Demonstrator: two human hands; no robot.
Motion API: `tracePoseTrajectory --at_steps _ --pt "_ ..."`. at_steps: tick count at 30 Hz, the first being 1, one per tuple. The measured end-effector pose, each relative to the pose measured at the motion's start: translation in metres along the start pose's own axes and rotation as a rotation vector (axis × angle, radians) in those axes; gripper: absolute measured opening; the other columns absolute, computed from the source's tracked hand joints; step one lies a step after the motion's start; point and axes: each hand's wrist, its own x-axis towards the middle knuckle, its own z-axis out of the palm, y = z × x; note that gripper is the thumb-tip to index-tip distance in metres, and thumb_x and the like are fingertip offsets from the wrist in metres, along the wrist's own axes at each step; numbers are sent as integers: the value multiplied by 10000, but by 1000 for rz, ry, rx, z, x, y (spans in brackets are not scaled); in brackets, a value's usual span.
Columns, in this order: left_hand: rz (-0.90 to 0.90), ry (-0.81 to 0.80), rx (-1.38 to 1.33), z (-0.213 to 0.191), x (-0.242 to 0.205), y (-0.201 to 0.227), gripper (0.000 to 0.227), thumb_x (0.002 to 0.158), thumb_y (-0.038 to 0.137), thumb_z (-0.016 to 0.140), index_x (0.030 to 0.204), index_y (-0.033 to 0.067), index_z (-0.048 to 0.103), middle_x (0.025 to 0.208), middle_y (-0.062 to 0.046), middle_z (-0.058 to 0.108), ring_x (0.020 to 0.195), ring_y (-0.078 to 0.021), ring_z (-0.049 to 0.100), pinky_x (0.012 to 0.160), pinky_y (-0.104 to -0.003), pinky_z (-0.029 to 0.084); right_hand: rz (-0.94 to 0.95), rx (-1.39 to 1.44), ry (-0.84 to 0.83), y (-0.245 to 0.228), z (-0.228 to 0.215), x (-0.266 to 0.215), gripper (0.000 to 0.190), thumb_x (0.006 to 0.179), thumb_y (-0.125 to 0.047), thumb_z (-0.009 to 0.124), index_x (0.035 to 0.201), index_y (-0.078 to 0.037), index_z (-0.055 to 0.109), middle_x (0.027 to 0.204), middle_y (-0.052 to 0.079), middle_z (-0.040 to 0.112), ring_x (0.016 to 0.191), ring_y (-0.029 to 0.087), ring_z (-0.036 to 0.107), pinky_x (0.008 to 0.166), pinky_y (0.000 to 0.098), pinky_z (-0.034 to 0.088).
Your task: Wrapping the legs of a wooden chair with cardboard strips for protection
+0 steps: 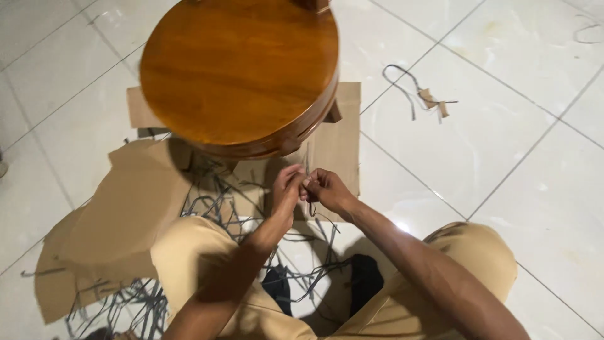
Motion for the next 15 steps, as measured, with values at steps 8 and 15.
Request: tracePoseTrajectory --at_steps 8,15 --pt "44 160 279 5 33 -11 1051 923 436 780 1579 20 72 1571 -379 165 1484 -531 238 1211 -657 223 67 -221 402 30 -67 29 173 982 -211 653 954 -58 731 719 111 710 505 178 663 497 318 579" --pt "222 0 634 -34 89 -35 495 898 360 814 1028 56 444 934 -107 428 846 -246 345 724 -408 270 -108 -553 401 13 -36 49 140 953 -225 664 940 -174 794 797 36 787 799 239 776 728 381 608"
